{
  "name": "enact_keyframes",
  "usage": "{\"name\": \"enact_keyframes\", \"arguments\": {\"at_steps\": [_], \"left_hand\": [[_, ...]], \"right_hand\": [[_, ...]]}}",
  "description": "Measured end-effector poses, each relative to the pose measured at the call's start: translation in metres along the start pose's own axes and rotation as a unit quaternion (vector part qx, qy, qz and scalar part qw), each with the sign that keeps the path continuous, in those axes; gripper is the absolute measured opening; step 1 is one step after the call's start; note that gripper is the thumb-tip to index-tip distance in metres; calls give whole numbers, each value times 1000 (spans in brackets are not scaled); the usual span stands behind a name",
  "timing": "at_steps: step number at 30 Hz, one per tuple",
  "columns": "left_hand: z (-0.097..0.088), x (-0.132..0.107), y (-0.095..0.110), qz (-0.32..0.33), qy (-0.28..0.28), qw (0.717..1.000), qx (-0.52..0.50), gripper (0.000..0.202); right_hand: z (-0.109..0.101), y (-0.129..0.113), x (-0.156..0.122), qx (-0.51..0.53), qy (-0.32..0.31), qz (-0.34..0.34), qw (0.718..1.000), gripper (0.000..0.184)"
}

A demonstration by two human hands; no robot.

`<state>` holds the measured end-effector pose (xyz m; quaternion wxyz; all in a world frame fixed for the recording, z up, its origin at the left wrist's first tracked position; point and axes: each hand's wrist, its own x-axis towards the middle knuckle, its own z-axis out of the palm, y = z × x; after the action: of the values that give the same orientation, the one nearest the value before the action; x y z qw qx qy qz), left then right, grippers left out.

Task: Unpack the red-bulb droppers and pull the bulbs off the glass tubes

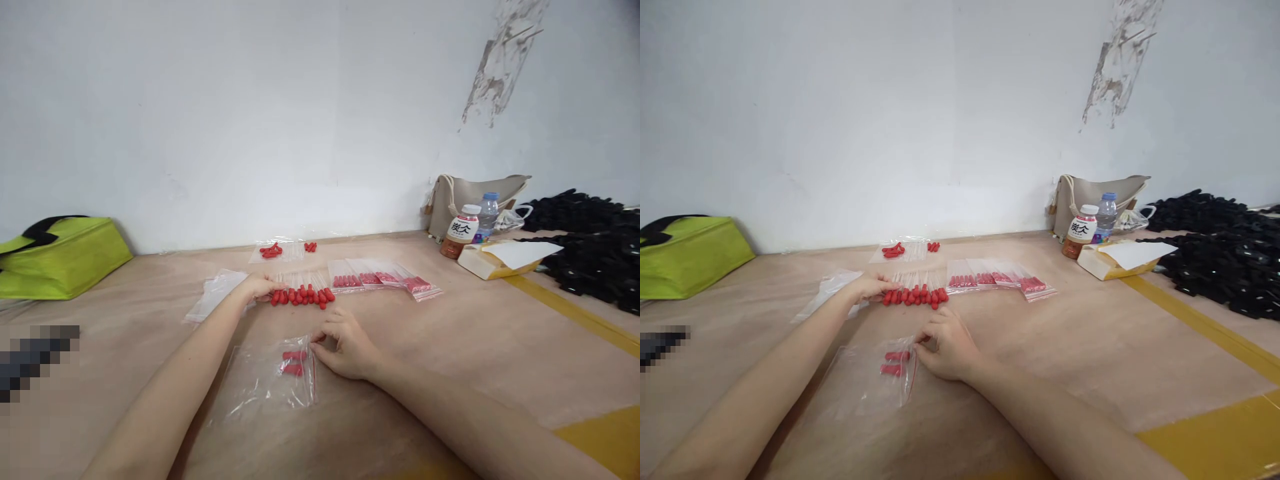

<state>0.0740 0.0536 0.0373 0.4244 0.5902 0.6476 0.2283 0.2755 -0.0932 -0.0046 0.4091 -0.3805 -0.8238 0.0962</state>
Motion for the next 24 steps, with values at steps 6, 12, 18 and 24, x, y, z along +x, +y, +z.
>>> {"name": "enact_keyframes", "arguments": {"at_steps": [6, 12, 18, 24], "left_hand": [[1, -1, -3, -13, 20, 1000, 10, 43], [-3, -8, -4, -10, 24, 1000, 13, 45], [-7, -18, -3, 9, 2, 1000, -2, 45], [-9, -20, -7, 35, 7, 999, -9, 46]], "right_hand": [[-1, -2, 0, 0, -13, 5, 1000, 2], [-6, -7, -2, -22, -56, 14, 998, 7], [-12, -10, -1, -21, -94, 14, 995, 5], [-11, -11, -1, -6, -98, 19, 995, 12]]}}
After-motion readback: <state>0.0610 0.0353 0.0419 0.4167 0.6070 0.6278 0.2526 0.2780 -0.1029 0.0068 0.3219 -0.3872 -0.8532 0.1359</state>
